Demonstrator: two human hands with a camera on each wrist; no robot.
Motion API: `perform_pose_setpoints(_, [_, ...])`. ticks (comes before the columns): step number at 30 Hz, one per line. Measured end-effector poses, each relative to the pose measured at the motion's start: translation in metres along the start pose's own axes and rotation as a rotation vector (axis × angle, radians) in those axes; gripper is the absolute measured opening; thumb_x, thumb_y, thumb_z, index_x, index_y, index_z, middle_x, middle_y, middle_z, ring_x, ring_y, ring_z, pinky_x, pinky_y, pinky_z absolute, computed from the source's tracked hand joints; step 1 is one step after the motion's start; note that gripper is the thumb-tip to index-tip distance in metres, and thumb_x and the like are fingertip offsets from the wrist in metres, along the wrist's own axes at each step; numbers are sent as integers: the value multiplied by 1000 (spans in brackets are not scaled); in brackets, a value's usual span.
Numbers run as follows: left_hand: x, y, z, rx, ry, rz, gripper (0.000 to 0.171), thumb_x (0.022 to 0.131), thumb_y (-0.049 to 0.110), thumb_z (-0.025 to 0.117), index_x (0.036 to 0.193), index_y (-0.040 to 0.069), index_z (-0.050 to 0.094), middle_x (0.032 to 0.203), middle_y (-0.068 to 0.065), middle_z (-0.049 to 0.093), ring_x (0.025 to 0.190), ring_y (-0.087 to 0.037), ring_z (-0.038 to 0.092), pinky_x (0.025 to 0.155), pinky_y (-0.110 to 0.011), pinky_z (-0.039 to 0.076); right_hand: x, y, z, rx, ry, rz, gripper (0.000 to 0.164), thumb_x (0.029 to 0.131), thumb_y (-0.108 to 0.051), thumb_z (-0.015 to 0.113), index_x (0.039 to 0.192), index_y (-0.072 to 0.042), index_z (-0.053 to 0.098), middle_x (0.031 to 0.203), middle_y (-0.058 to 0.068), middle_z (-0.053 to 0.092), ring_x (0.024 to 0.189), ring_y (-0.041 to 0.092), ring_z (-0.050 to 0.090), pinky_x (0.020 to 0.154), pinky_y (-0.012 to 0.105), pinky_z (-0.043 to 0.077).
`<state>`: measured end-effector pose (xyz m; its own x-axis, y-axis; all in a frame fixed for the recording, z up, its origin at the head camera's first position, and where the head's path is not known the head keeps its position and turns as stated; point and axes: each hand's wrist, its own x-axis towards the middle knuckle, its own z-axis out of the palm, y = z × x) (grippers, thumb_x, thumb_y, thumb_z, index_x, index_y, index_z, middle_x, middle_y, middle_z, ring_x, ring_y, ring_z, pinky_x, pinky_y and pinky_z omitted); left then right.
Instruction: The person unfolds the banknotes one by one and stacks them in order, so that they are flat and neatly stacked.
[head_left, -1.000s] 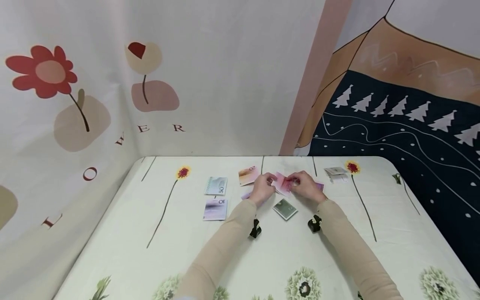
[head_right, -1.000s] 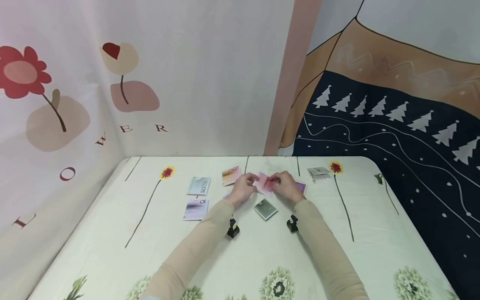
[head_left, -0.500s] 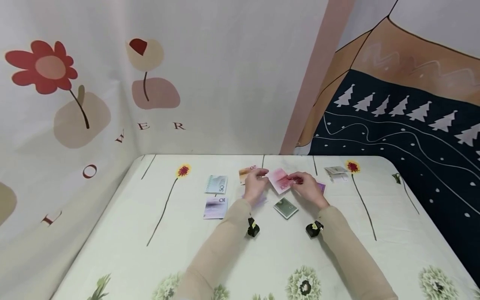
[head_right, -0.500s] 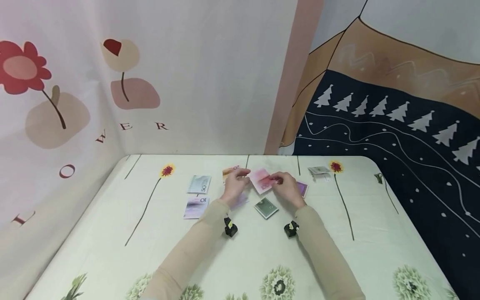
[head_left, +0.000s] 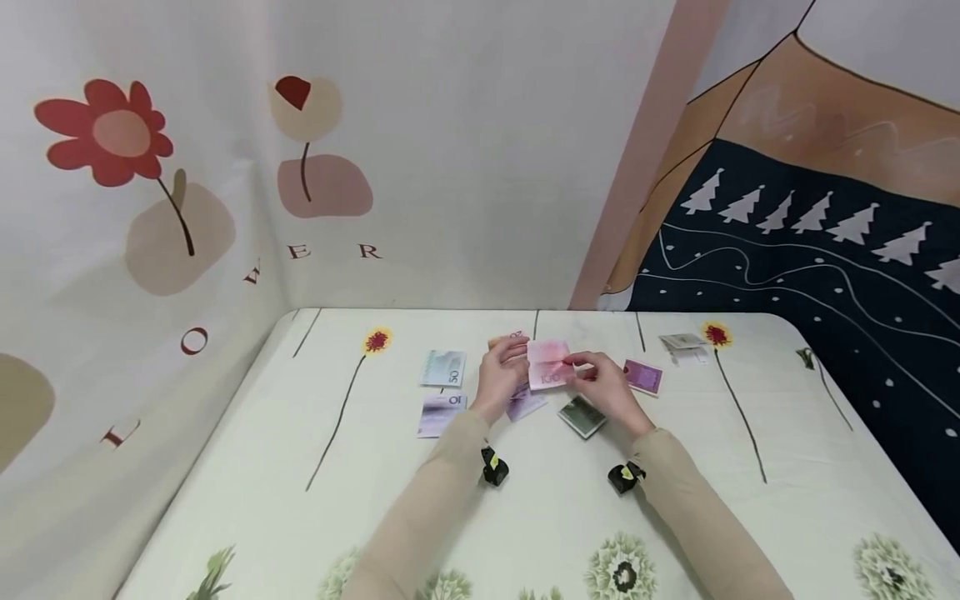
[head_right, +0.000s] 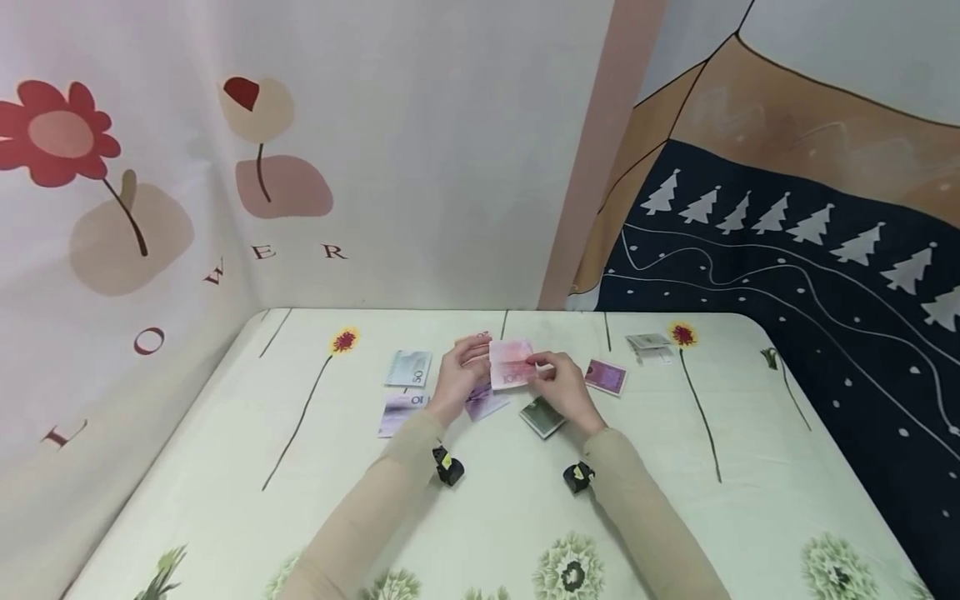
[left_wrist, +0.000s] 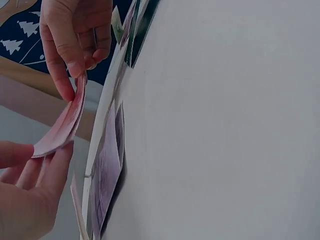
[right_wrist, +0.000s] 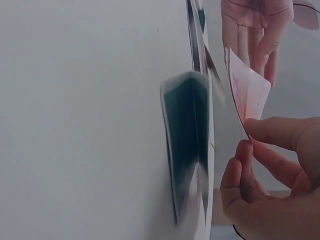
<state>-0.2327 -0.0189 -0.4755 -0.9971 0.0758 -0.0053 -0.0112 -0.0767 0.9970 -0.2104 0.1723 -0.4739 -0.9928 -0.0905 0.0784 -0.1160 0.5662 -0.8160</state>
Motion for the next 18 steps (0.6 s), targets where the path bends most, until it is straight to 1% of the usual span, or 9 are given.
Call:
perform_pose_setpoints(2, [-3,0,-4,-12,-21,-22,47,86,-15,53,130,0,57,122,-22,60,108,-31,62,81,-36,56,-2,-2,2,-11,-4,-7,33,86,1,67,118,-2,65,117,20,57,92,28,61,75,35,51])
perform_pose_setpoints(5, [-7,0,-9,-30,-25,-57,52,85,-17,53,133,3,56,116,-20,63,97,-25,65,73,-32,57,-5,-5,4,-11,-15,-23,33,86,1,67,119,-1,64,116,20,56,91,27,61,73,33,52])
perform_pose_setpoints(8, [-11,0,-12,-47,-24,-68,54,84,-17,52,135,2,54,110,-19,65,89,-20,65,71,-28,56,-9,-7,4,-8,-28,-35,34,86,1,67,119,-2,64,116,20,56,89,25,61,71,30,51])
perform_pose_setpoints(10, [-13,1,-13,-45,-30,-62,54,84,-17,52,135,2,53,108,-21,65,88,-19,65,72,-27,56,-12,-9,5,-11,-28,-54,33,86,1,67,118,-1,65,115,20,56,87,25,61,70,31,52])
perform_pose_setpoints(11, [-15,1,-14,-41,-30,-62,54,85,-16,53,136,2,53,108,-21,65,89,-20,65,73,-27,56,-13,-9,6,-13,-24,-67,32,85,2,68,117,-1,65,114,19,56,87,25,61,71,32,52])
perform_pose_setpoints(14, [-21,7,-16,-38,-31,-51,54,85,-15,53,136,1,52,109,-25,65,96,-30,65,79,-32,56,-16,-13,10,-20,-10,-134,29,83,3,70,112,2,66,109,20,57,89,28,58,76,39,53])
perform_pose_setpoints(16, [-23,7,-18,-39,-17,-41,54,84,-15,53,135,1,53,108,-26,65,97,-33,65,80,-34,56,-17,-17,12,-29,3,-184,27,83,3,71,109,3,66,107,18,58,91,30,57,79,42,52])
perform_pose_setpoints(18, [-24,7,-19,-53,-8,-34,53,84,-15,53,135,0,53,108,-27,65,98,-35,64,81,-36,56,-18,-21,15,-43,18,-218,26,82,2,73,107,4,67,104,17,59,92,30,56,79,44,52])
